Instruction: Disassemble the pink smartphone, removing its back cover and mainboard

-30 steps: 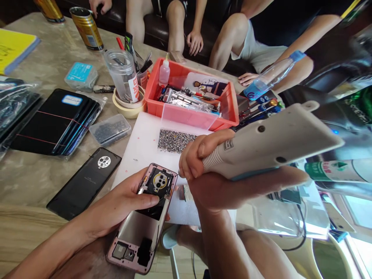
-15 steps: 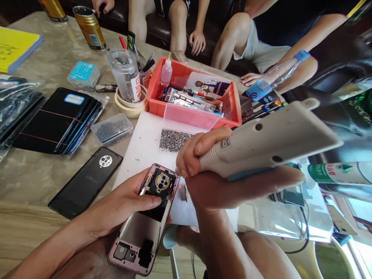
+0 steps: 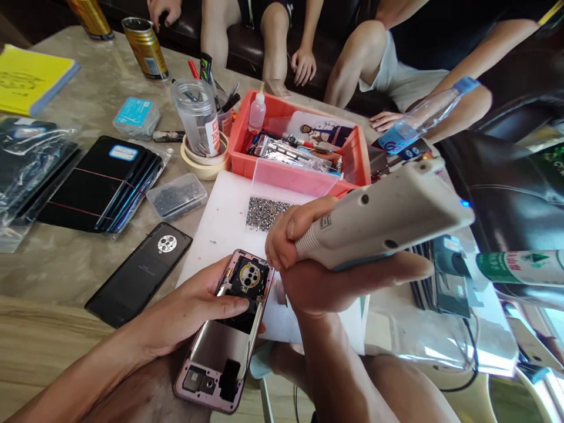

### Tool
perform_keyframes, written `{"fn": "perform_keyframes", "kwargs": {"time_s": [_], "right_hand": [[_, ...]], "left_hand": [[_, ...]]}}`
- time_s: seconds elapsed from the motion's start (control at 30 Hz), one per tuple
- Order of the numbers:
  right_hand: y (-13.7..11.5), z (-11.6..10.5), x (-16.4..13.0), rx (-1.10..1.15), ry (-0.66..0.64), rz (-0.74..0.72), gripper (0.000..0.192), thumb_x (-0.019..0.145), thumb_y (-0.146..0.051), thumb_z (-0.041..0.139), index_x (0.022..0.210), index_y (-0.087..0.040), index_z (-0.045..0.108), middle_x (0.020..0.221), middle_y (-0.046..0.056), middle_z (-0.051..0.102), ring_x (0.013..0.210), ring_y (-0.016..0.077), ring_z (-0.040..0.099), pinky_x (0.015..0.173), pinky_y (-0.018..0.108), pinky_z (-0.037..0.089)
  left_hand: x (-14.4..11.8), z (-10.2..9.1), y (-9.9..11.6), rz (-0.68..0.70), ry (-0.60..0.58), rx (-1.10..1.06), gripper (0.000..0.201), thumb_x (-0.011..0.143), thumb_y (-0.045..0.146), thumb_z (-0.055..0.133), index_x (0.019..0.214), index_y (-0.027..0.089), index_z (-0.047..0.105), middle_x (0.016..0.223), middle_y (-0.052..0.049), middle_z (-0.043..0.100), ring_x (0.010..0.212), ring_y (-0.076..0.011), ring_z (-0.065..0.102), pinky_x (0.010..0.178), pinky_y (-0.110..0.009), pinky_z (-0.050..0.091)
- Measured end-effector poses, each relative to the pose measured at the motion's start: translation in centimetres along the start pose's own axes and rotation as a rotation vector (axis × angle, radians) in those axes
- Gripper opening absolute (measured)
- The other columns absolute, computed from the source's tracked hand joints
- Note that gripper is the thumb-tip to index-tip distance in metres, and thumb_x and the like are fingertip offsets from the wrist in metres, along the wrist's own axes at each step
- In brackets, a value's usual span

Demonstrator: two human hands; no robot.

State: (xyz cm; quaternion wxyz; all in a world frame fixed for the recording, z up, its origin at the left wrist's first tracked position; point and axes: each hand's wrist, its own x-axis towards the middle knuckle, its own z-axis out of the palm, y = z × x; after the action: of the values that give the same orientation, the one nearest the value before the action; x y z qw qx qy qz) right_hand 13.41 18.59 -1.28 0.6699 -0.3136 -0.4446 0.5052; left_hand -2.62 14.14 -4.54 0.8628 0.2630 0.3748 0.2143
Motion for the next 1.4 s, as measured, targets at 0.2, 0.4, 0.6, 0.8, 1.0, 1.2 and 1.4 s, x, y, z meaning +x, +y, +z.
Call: {"fn": "perform_keyframes", "kwargs": {"time_s": [0.2,0.4,0.6,0.8,1.0,1.2,1.4], "right_hand": [[-0.5,0.0,0.2,0.034,0.004,0.017,0.069,0.087,-0.091,0.042,0.065,-0.025,0.052,0.046,-0.004,0.039,0.039,0.0133,0.035,0.038,0.029,0.023],[-1.4,0.6,0.7,0.021,0.051,0.074,0.072,0.082,-0.095,0.043,0.061,-0.026,0.049,0.043,-0.005,0.035,0.035,0.0127,0.033,0.033,0.028,0.022],[-2.1,0.9,1.1,0.027,0.085,0.078,0.068,0.080,-0.089,0.055,0.056,-0.026,0.049,0.041,-0.005,0.034,0.032,0.0130,0.032,0.031,0.029,0.022],[-3.2,0.7,1.1,0.003,0.044,0.144,0.055,0.084,-0.075,0.064,0.059,-0.027,0.053,0.044,-0.003,0.039,0.035,0.0170,0.037,0.034,0.033,0.027],[-3.3,0.8,0.8,0.000,-0.028,0.212,0.050,0.086,-0.068,0.065,0.057,-0.029,0.053,0.043,-0.002,0.039,0.037,0.0197,0.038,0.038,0.035,0.029],[-3.1,0.9,0.6,-0.010,-0.081,0.226,0.050,0.086,-0.069,0.064,0.059,-0.029,0.053,0.044,-0.002,0.041,0.038,0.0194,0.040,0.038,0.036,0.032],[-2.6,1.0,0.3,0.003,-0.043,0.212,0.052,0.084,-0.072,0.066,0.057,-0.029,0.056,0.044,-0.001,0.041,0.039,0.0202,0.040,0.039,0.036,0.031]], "left_hand": [[0.1,0.0,0.0,0.082,0.039,0.083,0.052,0.085,0.029,0.081,0.133,0.023,0.061,0.113,-0.006,0.074,0.102,-0.0236,0.069,0.085,-0.032,0.054],[0.2,-0.1,0.0,0.061,-0.010,0.065,0.050,0.087,0.029,0.078,0.134,0.023,0.061,0.106,-0.006,0.074,0.089,-0.0239,0.073,0.079,-0.034,0.056],[0.0,0.1,0.2,0.058,-0.051,0.033,0.044,0.088,0.026,0.076,0.130,0.023,0.062,0.101,-0.004,0.074,0.087,-0.0208,0.073,0.071,-0.028,0.056],[0.3,0.2,0.3,0.099,-0.071,0.018,0.038,0.089,0.023,0.075,0.125,0.022,0.064,0.098,-0.003,0.074,0.087,-0.0210,0.073,0.074,-0.029,0.057],[0.3,-0.1,0.0,0.106,-0.059,0.009,0.041,0.086,0.025,0.078,0.125,0.021,0.064,0.116,-0.008,0.073,0.088,-0.0248,0.074,0.078,-0.035,0.059],[0.3,0.2,0.3,0.118,-0.033,0.035,0.037,0.085,0.022,0.077,0.120,0.019,0.064,0.115,-0.008,0.073,0.090,-0.0223,0.072,0.078,-0.032,0.057],[0.3,-0.2,-0.1,0.077,-0.100,-0.037,0.036,0.087,0.025,0.077,0.118,0.022,0.061,0.105,-0.005,0.071,0.089,-0.0245,0.074,0.077,-0.034,0.059]]}}
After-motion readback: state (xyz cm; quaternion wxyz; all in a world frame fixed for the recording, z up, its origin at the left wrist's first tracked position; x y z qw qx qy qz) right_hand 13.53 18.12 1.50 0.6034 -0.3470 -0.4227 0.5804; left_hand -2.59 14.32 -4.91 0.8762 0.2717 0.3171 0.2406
